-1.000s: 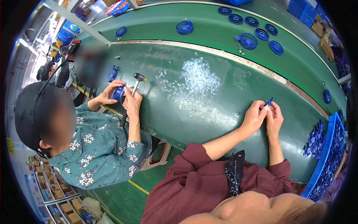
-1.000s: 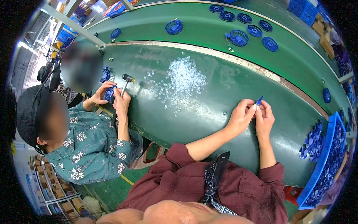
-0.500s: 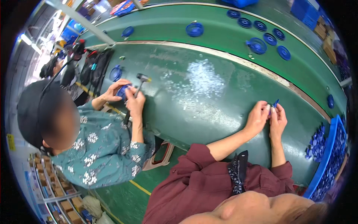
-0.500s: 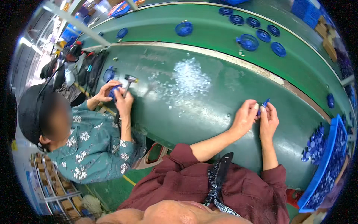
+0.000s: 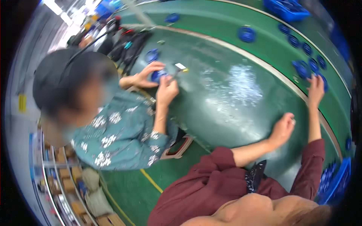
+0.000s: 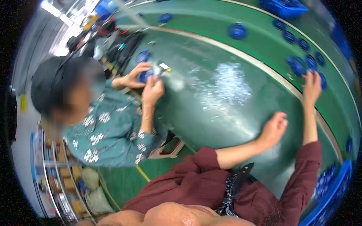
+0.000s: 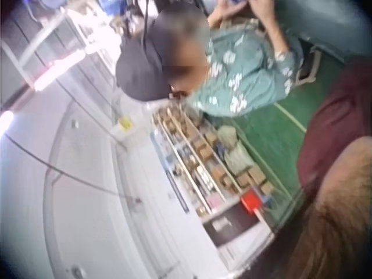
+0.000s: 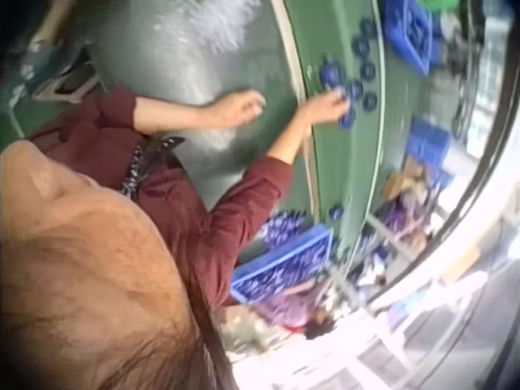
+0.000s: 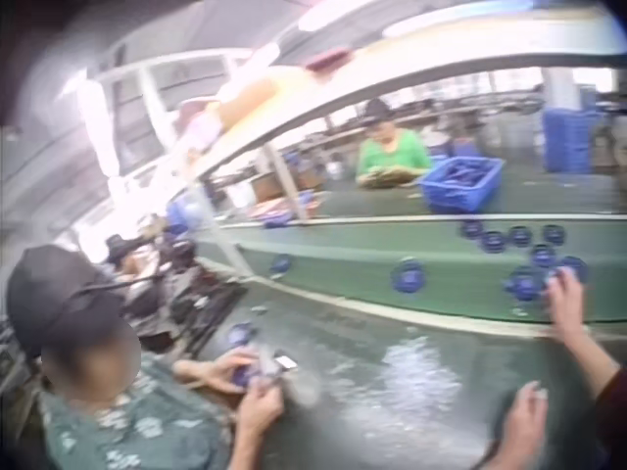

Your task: Assembling blue plastic fan components on a factory assembly line.

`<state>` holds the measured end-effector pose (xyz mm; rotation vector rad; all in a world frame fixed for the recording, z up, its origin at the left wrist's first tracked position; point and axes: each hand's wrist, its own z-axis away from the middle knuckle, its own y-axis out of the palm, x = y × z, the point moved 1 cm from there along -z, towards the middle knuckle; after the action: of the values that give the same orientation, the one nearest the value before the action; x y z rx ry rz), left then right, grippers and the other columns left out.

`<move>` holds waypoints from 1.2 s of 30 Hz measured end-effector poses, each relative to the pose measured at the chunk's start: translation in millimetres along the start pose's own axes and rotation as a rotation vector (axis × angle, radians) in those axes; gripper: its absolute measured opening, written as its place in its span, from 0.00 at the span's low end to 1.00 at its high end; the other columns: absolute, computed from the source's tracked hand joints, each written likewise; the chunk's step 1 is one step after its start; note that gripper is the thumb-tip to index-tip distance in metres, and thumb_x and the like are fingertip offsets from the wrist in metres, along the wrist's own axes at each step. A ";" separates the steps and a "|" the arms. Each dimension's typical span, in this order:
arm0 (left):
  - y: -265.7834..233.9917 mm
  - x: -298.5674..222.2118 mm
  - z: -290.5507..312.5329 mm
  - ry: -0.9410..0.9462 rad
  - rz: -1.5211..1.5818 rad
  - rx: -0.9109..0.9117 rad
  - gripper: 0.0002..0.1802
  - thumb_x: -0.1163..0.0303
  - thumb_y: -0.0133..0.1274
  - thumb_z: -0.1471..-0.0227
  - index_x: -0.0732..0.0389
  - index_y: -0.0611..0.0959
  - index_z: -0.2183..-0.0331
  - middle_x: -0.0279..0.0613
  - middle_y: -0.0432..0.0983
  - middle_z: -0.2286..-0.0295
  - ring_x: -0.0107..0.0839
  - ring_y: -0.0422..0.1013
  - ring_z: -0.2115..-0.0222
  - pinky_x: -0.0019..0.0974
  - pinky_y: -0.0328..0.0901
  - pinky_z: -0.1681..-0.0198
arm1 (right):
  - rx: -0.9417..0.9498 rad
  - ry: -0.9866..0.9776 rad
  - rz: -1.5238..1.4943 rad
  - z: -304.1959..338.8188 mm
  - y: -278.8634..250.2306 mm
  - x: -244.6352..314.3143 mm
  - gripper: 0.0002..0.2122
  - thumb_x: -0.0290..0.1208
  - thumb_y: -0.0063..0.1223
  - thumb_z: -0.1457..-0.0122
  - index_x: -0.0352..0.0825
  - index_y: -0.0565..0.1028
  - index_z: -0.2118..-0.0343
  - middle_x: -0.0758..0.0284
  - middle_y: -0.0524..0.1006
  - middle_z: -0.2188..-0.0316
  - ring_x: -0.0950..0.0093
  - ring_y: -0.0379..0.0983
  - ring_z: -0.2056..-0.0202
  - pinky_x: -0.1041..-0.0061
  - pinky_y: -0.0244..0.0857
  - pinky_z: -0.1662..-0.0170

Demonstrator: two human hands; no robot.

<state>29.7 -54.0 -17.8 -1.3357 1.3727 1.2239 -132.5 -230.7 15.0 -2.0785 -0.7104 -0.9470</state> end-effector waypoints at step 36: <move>-20.2 -36.8 8.0 -0.702 0.710 0.949 0.21 0.55 0.50 0.46 0.63 0.75 0.60 0.41 0.77 0.72 0.31 0.75 0.79 0.33 0.72 0.80 | 0.492 0.129 -0.118 148.9 -182.2 83.9 0.19 0.29 0.52 0.46 0.29 0.68 0.52 0.69 0.72 0.66 0.83 0.68 0.70 0.86 0.61 0.68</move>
<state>52.2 -38.8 15.2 0.2583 1.5805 1.0487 -156.2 8.1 84.1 -1.5467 -0.9019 -0.8577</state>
